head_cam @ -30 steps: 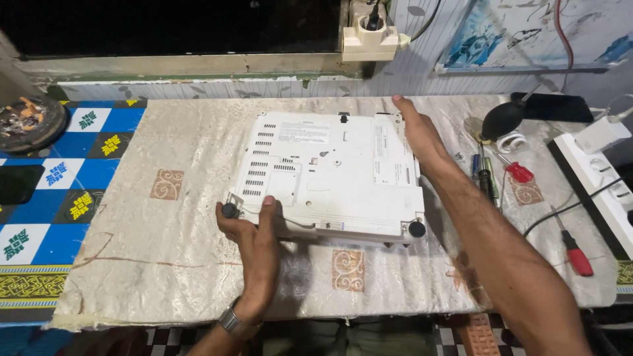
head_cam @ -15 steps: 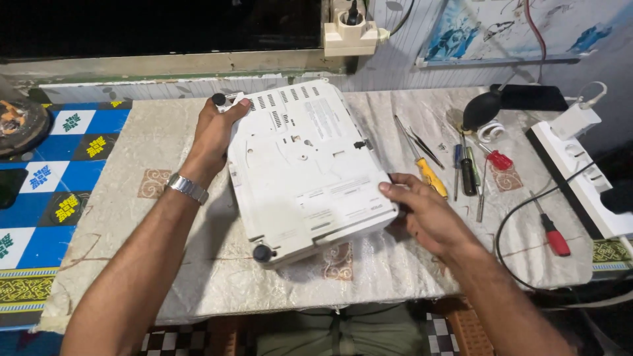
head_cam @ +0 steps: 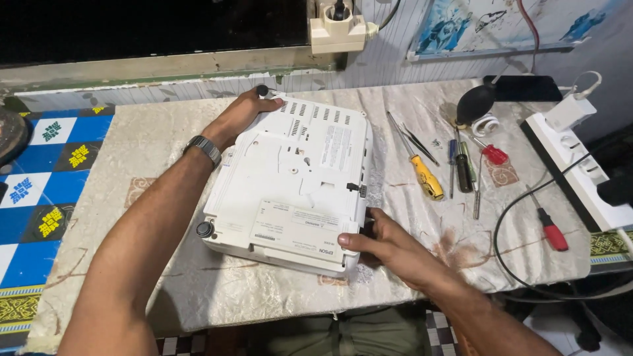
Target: The person is working on the bottom casing of a projector, using a screwdriver to manage the fasteners.
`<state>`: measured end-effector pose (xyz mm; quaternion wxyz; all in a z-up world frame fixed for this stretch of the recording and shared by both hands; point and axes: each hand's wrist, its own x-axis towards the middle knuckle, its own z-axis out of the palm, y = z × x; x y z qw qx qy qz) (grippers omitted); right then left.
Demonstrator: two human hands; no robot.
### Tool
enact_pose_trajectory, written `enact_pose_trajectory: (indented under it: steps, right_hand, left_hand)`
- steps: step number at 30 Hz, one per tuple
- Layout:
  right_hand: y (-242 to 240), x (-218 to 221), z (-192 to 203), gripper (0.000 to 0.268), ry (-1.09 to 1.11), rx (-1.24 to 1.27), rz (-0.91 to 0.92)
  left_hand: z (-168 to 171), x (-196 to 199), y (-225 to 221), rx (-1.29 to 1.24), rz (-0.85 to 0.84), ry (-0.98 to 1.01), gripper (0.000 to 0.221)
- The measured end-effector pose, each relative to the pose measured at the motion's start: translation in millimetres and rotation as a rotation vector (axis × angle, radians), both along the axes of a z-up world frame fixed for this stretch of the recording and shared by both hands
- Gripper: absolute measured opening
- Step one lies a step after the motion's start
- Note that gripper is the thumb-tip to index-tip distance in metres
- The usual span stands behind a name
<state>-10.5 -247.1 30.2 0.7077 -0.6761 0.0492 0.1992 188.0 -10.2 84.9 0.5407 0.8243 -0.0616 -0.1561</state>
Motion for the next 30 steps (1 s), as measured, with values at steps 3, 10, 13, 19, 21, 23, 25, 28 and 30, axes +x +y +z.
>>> enact_pose_trajectory:
  steps: [3, 10, 13, 19, 21, 23, 25, 28, 30]
  right_hand:
    - [-4, 7, 0, 0.092, -0.020, -0.070, 0.038]
    - [-4, 15, 14, 0.105, -0.018, -0.286, 0.167]
    - [-10, 18, 5, 0.104, -0.006, -0.322, 0.206]
    - [14, 14, 58, 0.119, 0.116, -0.483, 0.319]
    - [-2, 26, 71, 0.096, 0.122, -0.602, 0.378]
    - [-16, 42, 86, 0.073, 0.127, -0.724, 0.443]
    - [-25, 61, 103, 0.050, 0.025, -0.775, 0.119]
    - [-43, 96, 85, 0.035, -0.333, -0.732, -0.131]
    - [-57, 152, 56, 0.044, -0.437, -0.774, -0.129]
  left_hand:
    - [6, 0, -1, 0.019, -0.026, 0.007, 0.067]
    - [7, 6, 0, 0.050, -0.074, 0.008, 0.063]
    - [-19, 29, 2, 0.014, -0.066, -0.011, 0.058]
    - [-21, 27, 2, -0.055, -0.088, 0.025, 0.071]
    - [-8, 17, 5, -0.043, -0.087, 0.032, 0.079]
    - [3, 7, 11, -0.033, -0.081, 0.041, 0.087]
    - [9, -4, 21, -0.051, -0.035, 0.018, 0.095]
    - [-1, -16, 59, 0.036, 0.151, 0.037, 0.091]
    - [9, -65, 66, 0.007, 0.235, -0.010, 0.082]
